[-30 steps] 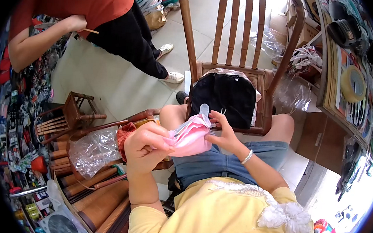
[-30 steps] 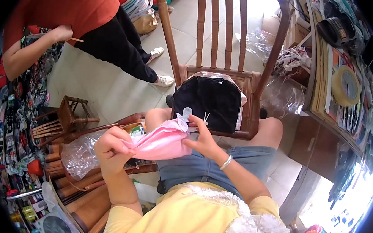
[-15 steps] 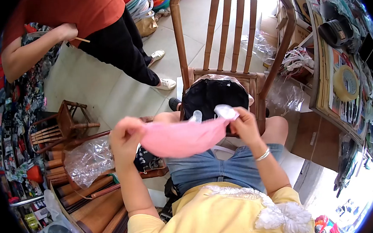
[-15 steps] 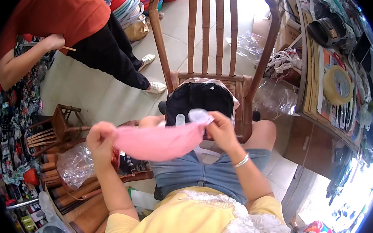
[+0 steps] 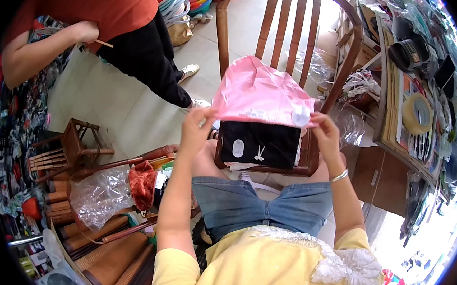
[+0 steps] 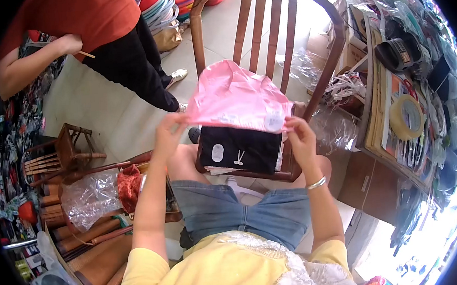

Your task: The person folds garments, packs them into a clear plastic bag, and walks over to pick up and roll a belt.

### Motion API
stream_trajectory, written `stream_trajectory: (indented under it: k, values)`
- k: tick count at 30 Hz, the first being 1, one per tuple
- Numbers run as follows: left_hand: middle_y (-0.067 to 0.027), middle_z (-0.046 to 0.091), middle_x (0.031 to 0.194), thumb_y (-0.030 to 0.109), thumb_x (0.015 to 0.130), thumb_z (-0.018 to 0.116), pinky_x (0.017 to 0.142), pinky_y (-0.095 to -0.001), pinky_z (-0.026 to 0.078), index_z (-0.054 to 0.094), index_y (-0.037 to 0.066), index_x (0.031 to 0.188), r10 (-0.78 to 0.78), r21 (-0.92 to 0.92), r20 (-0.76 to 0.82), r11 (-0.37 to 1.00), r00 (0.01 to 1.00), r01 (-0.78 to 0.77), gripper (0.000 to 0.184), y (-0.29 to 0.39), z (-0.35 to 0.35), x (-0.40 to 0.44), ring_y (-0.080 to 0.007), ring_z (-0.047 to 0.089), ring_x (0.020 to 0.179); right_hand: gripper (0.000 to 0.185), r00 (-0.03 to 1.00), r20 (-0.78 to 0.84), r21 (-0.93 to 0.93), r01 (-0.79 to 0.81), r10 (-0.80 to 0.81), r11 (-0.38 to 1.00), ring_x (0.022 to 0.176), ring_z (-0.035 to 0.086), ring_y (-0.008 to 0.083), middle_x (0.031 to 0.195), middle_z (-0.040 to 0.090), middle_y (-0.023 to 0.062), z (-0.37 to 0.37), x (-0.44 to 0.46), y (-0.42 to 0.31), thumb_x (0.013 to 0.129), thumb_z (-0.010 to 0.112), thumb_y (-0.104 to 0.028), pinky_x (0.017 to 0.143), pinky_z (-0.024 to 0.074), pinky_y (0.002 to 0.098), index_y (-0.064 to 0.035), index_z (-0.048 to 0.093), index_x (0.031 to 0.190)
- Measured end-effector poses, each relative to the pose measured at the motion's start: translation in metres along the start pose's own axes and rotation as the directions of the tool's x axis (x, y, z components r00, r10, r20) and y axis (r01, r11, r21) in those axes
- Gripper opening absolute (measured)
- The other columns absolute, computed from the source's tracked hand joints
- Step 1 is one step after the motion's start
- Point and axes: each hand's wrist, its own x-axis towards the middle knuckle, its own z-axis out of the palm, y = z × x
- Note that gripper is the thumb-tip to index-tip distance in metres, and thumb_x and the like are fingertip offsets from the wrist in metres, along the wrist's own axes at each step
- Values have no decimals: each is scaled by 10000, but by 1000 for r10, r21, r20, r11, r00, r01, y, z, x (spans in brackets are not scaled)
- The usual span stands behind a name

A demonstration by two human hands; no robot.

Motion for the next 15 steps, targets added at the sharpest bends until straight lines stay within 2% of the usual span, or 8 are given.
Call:
stream_trajectory:
  k: [2, 3, 4, 6, 8, 9, 11, 15]
  values:
    - [-80, 609, 861, -5, 729, 654, 780, -312, 449, 679, 51, 907, -75, 50, 77, 996, 994, 71, 188, -25, 19, -34, -216, 564, 851, 172, 997, -32, -65, -75, 73, 995, 1040, 533, 159, 1161, 518, 109, 3, -26, 26, 800, 509, 97, 868, 440, 269, -12, 594, 902]
    - [-88, 614, 836, -10, 720, 648, 777, -319, 454, 678, 52, 889, -125, 37, 74, 992, 989, 122, 182, -30, 31, -54, -227, 577, 844, 158, 994, -80, -161, -92, 80, 983, 1018, 542, 178, 1136, 512, 116, 2, -40, 53, 764, 525, 98, 861, 443, 276, -14, 602, 844]
    - [-112, 633, 784, 31, 705, 651, 756, -366, 455, 689, 58, 845, -89, 34, 48, 996, 995, 87, 147, -51, 47, -75, -270, 590, 820, 145, 995, -83, -327, 30, -61, 945, 971, 547, 201, 1053, 526, 116, 4, -53, 74, 730, 547, 95, 835, 449, 287, -13, 608, 804]
    - [-85, 644, 798, 85, 723, 643, 771, -370, 461, 682, 73, 788, -199, 186, 128, 967, 972, 174, 77, -62, 66, -111, -281, 588, 845, 142, 994, -62, -379, -109, 92, 919, 860, 539, 139, 970, 525, 65, 3, -82, 112, 744, 525, 84, 758, 449, 240, 3, 603, 829]
    - [-65, 640, 808, 96, 727, 640, 768, -364, 461, 676, 79, 771, -207, 239, 133, 956, 969, 172, 60, -71, 80, -137, -272, 586, 851, 131, 948, -120, -316, -317, 294, 894, 717, 534, 85, 899, 563, 31, 6, -103, 137, 780, 514, 50, 640, 448, 205, -8, 611, 846]
    - [-65, 640, 808, 96, 727, 640, 768, -364, 461, 676, 79, 771, -204, 237, 135, 957, 970, 169, 60, -69, 81, -136, -272, 586, 851, 131, 948, -124, -316, -317, 293, 894, 717, 534, 85, 899, 563, 31, 8, -102, 132, 780, 514, 50, 640, 448, 205, -8, 611, 846]
    - [-74, 628, 816, 83, 736, 631, 767, -363, 463, 670, 73, 777, -212, 270, 99, 946, 972, 179, 58, -65, 80, -135, -271, 583, 853, 148, 848, -135, -52, -523, 513, 851, 613, 507, 43, 814, 589, 1, 12, -100, 123, 822, 497, 26, 555, 425, 178, -28, 623, 875]
    - [-92, 615, 825, 60, 751, 609, 760, -364, 465, 659, 64, 809, -254, 145, 0, 957, 967, 251, 78, -57, 68, -115, -272, 581, 848, 137, 871, -149, 37, -468, 468, 883, 655, 529, 49, 741, 596, 4, 11, -83, 100, 816, 522, 38, 594, 423, 178, -15, 633, 877]
